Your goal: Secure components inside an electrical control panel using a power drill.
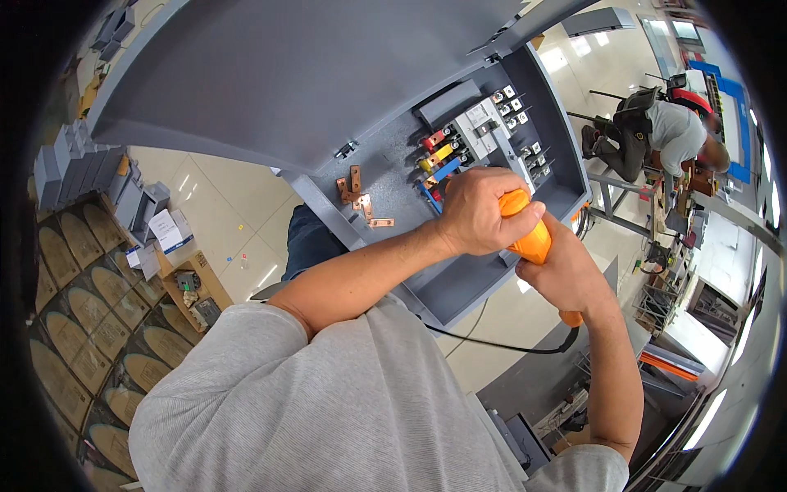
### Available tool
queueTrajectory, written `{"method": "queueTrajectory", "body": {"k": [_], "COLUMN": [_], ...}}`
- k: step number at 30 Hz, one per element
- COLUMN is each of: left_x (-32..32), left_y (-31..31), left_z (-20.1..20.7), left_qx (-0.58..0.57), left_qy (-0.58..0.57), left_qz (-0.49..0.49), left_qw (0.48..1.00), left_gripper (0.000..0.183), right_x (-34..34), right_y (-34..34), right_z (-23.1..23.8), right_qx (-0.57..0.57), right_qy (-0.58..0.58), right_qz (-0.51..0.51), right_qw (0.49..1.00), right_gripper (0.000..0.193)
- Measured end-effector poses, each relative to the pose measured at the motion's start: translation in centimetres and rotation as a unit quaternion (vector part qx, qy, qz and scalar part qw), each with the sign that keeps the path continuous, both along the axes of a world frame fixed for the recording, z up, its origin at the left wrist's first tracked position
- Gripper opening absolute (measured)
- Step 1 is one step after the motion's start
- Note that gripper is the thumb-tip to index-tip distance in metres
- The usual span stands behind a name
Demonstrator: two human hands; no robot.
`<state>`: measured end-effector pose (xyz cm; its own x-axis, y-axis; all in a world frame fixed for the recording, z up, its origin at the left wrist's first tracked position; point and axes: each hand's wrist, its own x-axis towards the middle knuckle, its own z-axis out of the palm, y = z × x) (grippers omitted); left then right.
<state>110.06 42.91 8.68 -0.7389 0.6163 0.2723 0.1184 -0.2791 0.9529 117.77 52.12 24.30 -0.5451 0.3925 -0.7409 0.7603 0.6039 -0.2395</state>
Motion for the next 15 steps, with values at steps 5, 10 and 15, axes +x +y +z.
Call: {"method": "queueTrajectory", "body": {"k": [5,10,15], "left_x": [0.6,0.4,0.5], "left_y": [0.2,0.2,0.1], "left_z": [0.1,0.0,-0.1], "left_qx": [0.02,0.007,0.007], "left_qy": [0.014,0.014,0.013], "left_qz": [0.042,0.025,0.019], "left_qw": [0.999,1.0,1.0], "left_gripper": [0.027,0.029,0.029], "right_x": [1.6,0.1,0.4], "right_y": [0.4,0.1,0.1], "right_z": [-0.1,0.3,0.2], "right_qx": [0.006,-0.005,-0.002], "right_qy": [0.044,0.002,-0.003], "right_qz": [0.05,-0.001,-0.01], "right_qw": [0.998,1.0,1.0], "right_gripper": [0.05,0.051,0.051]}}
